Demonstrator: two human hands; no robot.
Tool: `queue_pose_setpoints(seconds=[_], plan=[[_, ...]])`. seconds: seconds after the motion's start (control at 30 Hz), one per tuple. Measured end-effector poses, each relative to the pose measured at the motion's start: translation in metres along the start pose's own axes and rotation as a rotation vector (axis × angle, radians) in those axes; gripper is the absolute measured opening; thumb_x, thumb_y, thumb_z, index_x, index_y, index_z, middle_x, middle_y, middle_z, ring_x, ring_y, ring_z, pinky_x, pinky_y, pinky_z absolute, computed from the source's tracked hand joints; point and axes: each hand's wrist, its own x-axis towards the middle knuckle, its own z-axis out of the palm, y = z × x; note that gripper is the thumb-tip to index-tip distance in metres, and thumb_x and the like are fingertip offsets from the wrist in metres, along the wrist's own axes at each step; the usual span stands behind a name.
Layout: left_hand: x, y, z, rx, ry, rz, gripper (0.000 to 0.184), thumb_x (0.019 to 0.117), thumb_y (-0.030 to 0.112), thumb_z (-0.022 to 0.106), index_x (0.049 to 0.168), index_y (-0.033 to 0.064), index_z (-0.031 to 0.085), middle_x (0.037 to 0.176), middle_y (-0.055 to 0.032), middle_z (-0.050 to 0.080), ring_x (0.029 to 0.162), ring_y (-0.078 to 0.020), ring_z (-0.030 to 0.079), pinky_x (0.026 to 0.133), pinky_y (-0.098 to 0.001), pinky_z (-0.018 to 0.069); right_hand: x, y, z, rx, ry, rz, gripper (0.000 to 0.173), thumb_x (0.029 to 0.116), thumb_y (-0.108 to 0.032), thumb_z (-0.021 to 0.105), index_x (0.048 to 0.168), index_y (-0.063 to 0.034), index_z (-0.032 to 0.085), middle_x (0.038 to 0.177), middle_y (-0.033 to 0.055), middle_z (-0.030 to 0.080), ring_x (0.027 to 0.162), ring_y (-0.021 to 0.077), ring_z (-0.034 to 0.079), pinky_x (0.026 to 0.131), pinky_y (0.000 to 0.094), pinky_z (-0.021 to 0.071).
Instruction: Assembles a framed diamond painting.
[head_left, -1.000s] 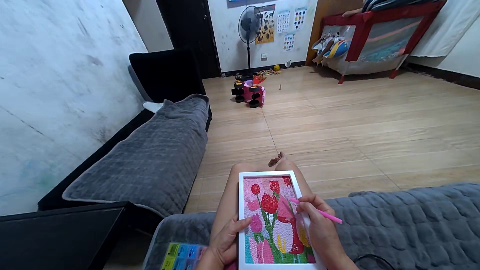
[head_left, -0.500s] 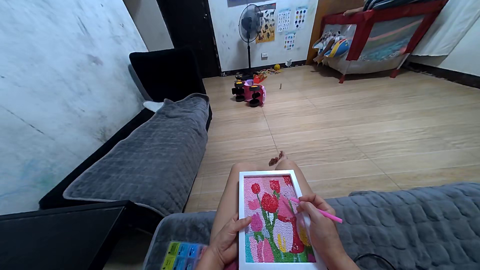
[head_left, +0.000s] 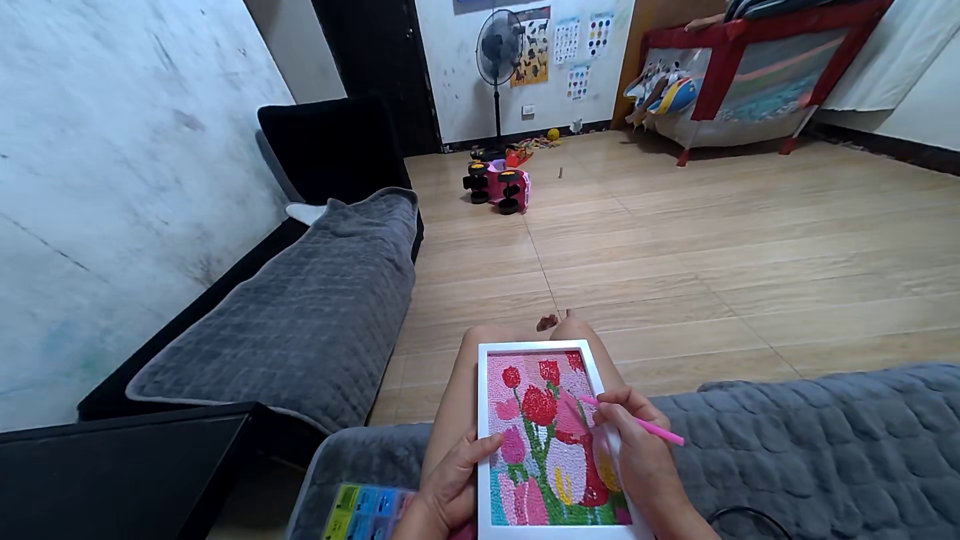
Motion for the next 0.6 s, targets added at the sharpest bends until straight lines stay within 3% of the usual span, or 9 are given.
queue_pose_setpoints(seconds=[0.6], plan=[[-0.0002, 0.0002, 0.0017, 0.003, 0.016, -0.002, 0.029, 0.0898, 0.009, 0.063, 0.117, 0.0082, 0.055, 0.097, -0.0114, 0.077, 0.089, -0.0219, 0.077, 0.081, -0.0388, 0.064, -0.0002, -0.0007, 0.0005, 0.011, 0.009, 0.005, 0.014, 0.0808, 0.0, 0.054, 0.077, -0.0082, 0.063, 0.063, -0.0055, 0.061, 0.056, 0.0014, 0.057, 0.053, 0.0156, 0.0463]])
